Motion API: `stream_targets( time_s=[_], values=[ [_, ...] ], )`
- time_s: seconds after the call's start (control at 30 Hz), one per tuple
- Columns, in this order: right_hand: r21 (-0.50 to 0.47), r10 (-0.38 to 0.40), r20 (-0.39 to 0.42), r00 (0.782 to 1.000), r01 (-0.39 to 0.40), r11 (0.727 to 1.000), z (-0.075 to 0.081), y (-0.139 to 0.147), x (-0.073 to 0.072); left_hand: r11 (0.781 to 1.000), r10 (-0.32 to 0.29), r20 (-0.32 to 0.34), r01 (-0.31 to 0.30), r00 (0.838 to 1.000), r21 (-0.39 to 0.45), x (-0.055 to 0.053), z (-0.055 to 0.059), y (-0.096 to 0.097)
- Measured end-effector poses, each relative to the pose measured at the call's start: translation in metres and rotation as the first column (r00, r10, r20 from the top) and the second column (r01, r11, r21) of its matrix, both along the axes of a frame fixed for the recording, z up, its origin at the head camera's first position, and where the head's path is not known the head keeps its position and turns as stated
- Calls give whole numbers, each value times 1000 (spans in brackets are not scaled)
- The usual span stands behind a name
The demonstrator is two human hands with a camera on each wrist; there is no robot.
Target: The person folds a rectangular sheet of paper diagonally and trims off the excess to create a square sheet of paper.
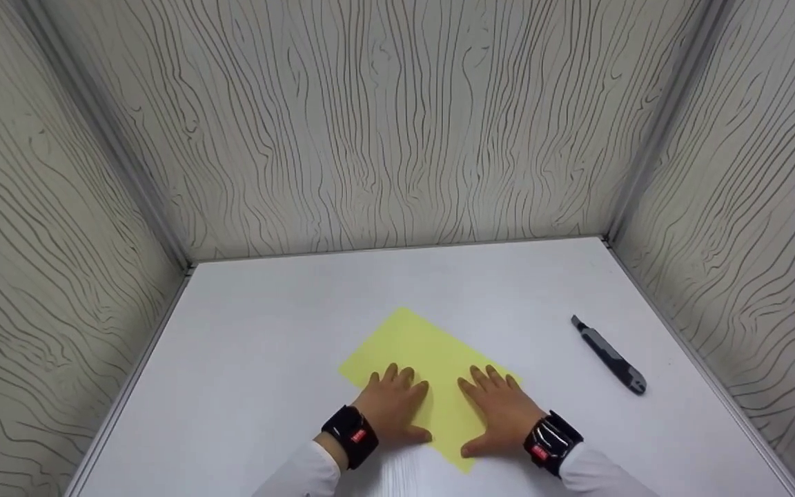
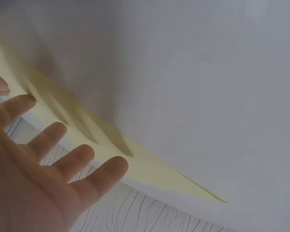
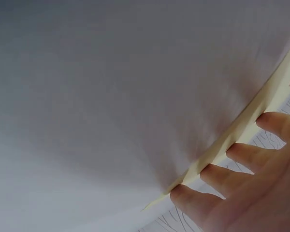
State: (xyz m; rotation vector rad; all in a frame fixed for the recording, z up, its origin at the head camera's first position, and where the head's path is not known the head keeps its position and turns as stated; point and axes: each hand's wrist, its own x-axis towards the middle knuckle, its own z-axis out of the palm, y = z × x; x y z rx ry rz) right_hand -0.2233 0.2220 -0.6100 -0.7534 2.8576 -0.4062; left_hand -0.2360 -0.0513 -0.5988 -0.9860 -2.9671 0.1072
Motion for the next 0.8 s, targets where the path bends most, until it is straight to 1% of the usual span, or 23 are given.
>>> stream_targets(
  time_s=[0.13,0.2,0.27,0.37,0.6,0.7,0.8],
  values=[
    [5,-4,-11,1000,4,1000,-3,0,-2,999,42,93,-43,995,8,-3,3,-4],
    [5,-6,-10,1000,6,1000,-4,0,-2,998,56,115,-57,992,12,-4,4,-6],
    [8,-8,-9,1000,8,1000,-4,0,-2,998,59,122,-61,991,14,-5,4,-7],
    [9,-10,-5,1000,10,1000,-3,0,-1,998,48,123,-51,991,22,-7,4,-9],
    [27,-3,-6,1000,3,1000,4,-2,3,999,-6,150,-2,989,52,-13,1,-17],
    [16,-2,-10,1000,2,1000,7,-3,3,998,-27,155,18,988,57,-13,1,-21],
    [-12,-5,-21,1000,5,1000,10,-4,1,996,-33,151,21,988,84,-14,3,-24]
  ],
)
